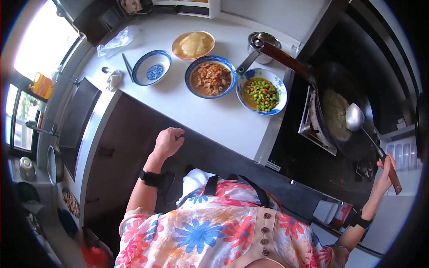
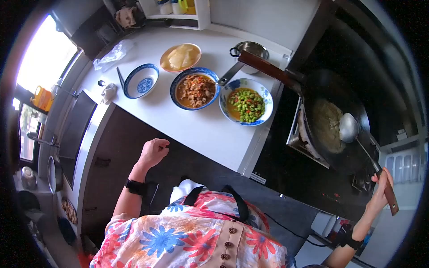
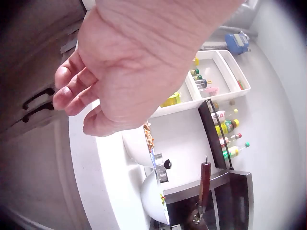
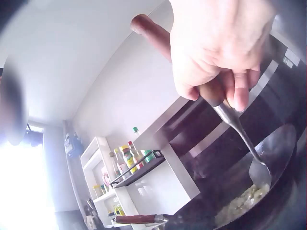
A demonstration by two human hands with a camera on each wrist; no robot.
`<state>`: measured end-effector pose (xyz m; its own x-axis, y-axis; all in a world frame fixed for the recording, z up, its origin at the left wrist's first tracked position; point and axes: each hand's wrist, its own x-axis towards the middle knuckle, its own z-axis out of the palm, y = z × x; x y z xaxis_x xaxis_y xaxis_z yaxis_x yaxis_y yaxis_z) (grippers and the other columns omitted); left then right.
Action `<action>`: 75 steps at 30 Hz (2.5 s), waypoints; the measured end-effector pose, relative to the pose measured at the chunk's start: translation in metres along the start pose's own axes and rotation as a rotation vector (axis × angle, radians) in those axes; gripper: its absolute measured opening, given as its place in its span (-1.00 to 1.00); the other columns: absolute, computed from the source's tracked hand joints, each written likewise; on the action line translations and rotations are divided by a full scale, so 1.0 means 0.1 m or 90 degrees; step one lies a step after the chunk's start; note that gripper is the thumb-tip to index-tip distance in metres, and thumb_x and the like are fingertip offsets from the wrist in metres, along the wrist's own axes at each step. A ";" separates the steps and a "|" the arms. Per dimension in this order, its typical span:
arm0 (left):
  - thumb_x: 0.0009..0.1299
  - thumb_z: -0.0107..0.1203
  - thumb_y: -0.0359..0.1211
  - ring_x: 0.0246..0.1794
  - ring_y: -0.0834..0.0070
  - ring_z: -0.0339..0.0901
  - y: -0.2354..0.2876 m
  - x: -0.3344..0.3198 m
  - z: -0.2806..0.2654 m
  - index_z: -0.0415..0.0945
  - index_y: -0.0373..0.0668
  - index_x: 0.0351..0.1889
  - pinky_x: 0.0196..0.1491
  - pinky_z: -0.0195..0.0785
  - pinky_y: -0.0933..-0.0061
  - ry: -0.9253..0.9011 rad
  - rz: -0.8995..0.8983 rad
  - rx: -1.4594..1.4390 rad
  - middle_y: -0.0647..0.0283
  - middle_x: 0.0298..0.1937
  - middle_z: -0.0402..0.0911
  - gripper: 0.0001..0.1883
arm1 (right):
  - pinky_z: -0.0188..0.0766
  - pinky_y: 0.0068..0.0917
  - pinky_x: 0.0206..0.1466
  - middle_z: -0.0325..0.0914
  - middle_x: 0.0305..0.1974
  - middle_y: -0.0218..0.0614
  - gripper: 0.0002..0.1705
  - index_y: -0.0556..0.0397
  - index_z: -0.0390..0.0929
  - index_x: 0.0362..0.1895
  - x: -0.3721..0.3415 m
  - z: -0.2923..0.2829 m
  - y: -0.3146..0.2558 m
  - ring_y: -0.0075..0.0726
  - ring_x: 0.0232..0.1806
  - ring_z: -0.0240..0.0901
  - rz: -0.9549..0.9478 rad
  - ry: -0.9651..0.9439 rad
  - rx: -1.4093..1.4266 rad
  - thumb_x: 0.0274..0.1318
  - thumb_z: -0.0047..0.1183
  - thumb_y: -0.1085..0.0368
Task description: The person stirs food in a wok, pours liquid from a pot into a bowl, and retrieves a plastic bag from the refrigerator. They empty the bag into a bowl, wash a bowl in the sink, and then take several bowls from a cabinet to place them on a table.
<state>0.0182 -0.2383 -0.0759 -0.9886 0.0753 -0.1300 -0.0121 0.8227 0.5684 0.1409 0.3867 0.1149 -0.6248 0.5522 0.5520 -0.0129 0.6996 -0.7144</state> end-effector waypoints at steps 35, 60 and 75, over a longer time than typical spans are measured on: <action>0.34 -0.01 -0.36 -0.26 0.41 0.59 -1.87 1.27 -1.27 0.41 -0.33 -0.12 -0.14 0.50 0.41 -0.090 -0.185 -1.190 0.15 -0.22 0.59 -0.76 | 0.14 -0.35 0.20 0.34 0.07 -0.15 -0.22 -0.09 0.19 0.21 -0.85 1.70 -0.98 -0.05 0.14 0.23 -0.152 -0.292 -0.633 -0.21 0.13 0.50; 0.37 -0.15 0.00 0.10 0.28 0.40 -4.39 -1.40 -3.15 0.27 -0.16 0.14 0.10 0.32 0.21 0.473 -0.207 -1.295 0.14 0.10 0.43 -0.48 | 0.12 -0.36 0.25 0.38 0.08 -0.17 -0.50 0.14 0.38 0.05 -3.14 6.37 -6.31 -0.20 0.17 0.25 -0.655 -0.729 0.158 -0.09 -0.15 0.59; 0.34 -0.06 -0.02 -0.55 0.73 0.47 -5.56 -1.99 -3.45 0.47 -0.13 -0.15 -0.73 0.08 0.76 0.678 -0.351 -1.164 0.38 -0.38 0.59 -0.61 | 0.03 -0.01 0.15 0.17 0.26 -0.51 -0.32 -0.34 0.24 0.21 -7.17 8.93 -9.31 -0.14 0.29 0.01 -1.322 -0.558 0.218 -0.09 -0.14 0.43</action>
<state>0.1696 -0.9050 -0.0854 -0.5187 -0.6955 -0.4973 0.3034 -0.6936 0.6534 -0.0963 -1.0653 0.0000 0.3425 -0.9190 0.1953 -0.9074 -0.2698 0.3221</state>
